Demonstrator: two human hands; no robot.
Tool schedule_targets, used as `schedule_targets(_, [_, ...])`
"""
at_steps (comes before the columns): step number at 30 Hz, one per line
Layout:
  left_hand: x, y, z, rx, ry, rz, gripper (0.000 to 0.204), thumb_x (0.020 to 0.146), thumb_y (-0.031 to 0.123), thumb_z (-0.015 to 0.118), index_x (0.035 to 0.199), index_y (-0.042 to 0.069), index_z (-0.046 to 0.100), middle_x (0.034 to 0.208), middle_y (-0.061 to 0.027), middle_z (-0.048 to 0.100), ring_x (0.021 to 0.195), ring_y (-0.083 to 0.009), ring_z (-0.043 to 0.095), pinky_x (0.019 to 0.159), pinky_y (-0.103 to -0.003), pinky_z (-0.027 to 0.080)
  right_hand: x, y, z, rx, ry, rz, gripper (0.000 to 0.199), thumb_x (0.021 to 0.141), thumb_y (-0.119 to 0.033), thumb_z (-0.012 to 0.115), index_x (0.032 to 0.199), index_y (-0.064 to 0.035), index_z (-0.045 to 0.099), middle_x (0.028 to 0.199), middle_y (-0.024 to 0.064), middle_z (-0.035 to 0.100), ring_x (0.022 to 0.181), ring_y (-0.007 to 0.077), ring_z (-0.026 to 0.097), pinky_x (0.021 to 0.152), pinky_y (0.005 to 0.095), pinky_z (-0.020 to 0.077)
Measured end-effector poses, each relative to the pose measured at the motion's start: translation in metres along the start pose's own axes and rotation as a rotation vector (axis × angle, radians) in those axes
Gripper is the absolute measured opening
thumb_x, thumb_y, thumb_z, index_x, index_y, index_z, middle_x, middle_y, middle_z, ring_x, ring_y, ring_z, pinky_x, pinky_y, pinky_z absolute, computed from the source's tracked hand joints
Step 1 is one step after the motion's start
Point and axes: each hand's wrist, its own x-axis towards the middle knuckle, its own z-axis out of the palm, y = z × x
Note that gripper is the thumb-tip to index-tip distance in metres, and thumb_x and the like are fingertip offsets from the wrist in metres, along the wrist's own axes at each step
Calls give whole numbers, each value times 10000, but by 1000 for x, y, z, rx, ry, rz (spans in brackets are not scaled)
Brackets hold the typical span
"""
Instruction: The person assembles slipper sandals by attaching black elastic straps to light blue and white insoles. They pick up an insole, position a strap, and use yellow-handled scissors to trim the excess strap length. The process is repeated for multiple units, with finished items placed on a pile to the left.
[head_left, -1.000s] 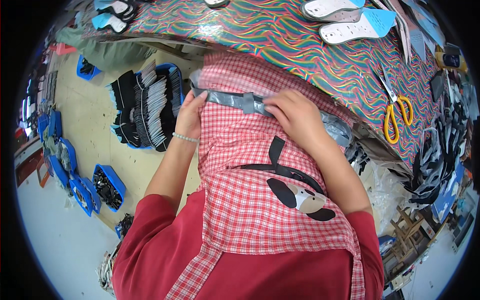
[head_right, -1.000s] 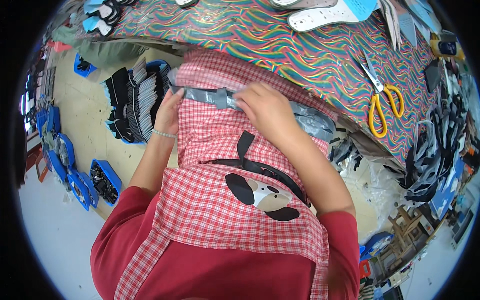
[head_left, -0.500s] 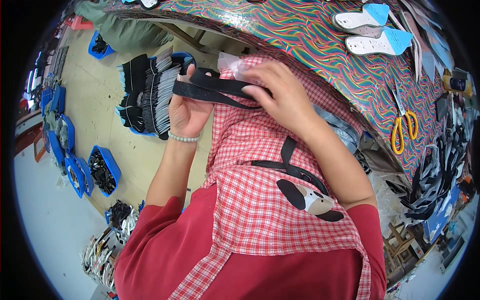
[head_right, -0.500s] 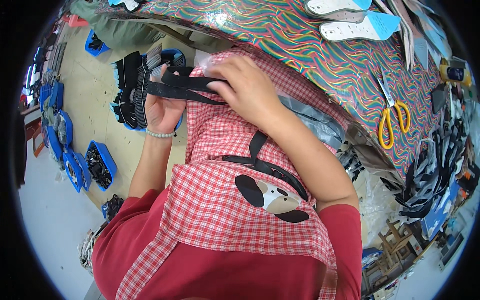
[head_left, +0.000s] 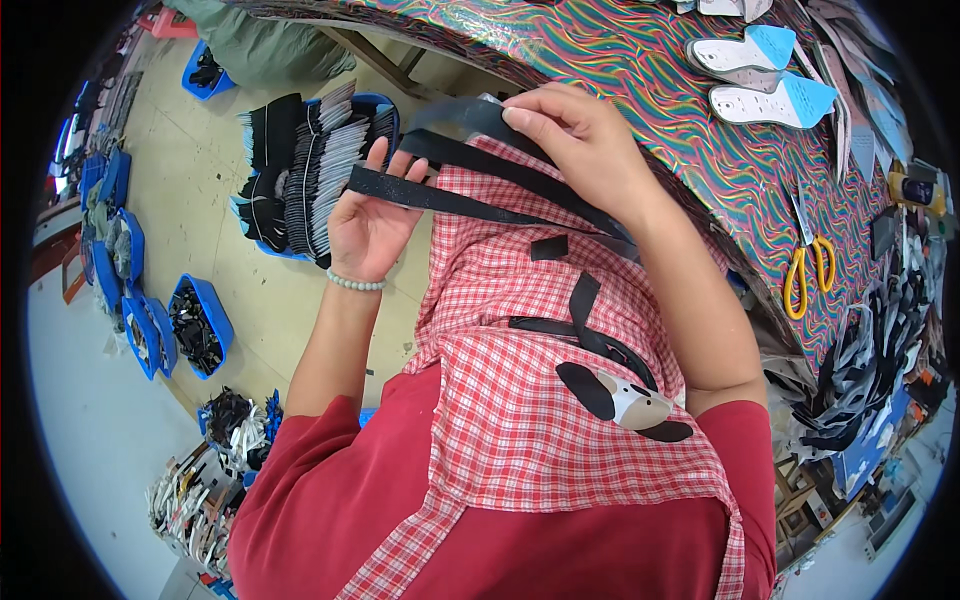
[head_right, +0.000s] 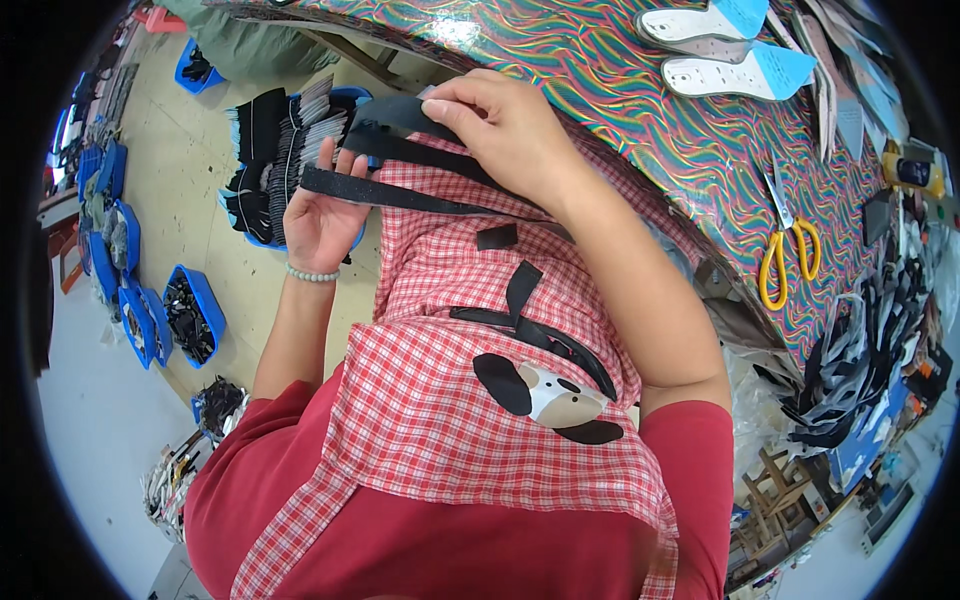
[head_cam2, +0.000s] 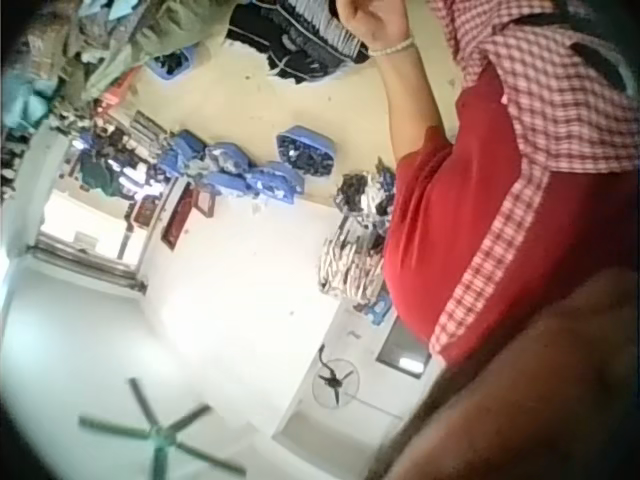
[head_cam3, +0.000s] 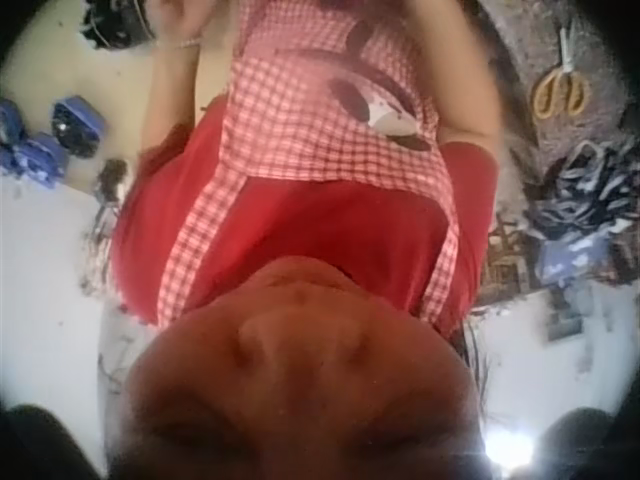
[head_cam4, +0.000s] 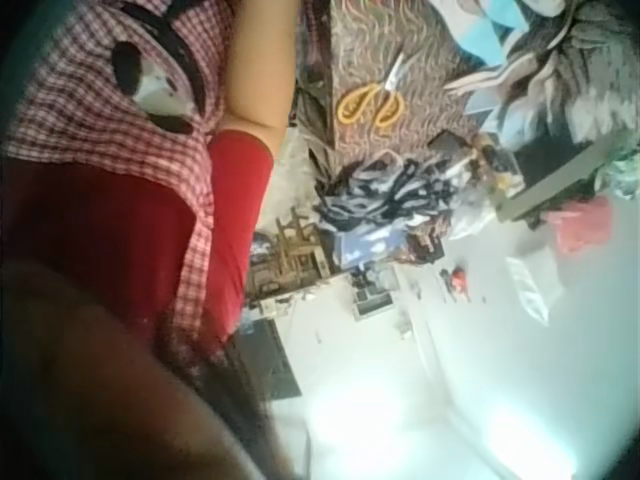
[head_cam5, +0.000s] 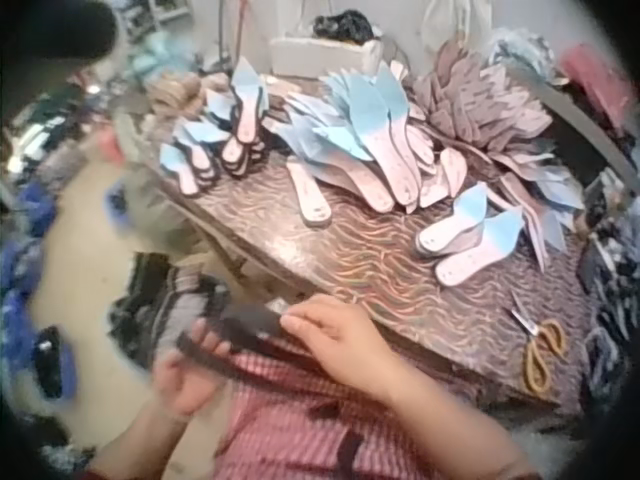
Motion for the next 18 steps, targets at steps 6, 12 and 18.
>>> schedule_targets(6, [-19,29,-42,1220,511,-560,438,973,311,427,1219,-28,558,1149,-159,624,1059,-256,610,943,-339,449,15,-33,-36,391,68,301,205,950,-243,551,1037,-67,612,685,-26,576,526,4,455,464,154,336])
schedule_targets(12, [20,-21,115,707,-305,-369,702,984,535,256,1237,-70,506,1242,-180,568,1201,-282,506,1065,-414,327,-8,-75,-50,348,-94,194,229,941,-245,561,1019,-38,620,740,-31,577,640,19,517,553,176,402])
schedule_targets(18, [143,-40,195,-37,-529,-69,410,976,294,423,1195,-40,514,907,-93,609,813,-165,588,677,-234,507,-122,-74,-125,-189,101,332,452,774,-202,758,1145,-20,574,898,25,621,807,85,577,690,252,467])
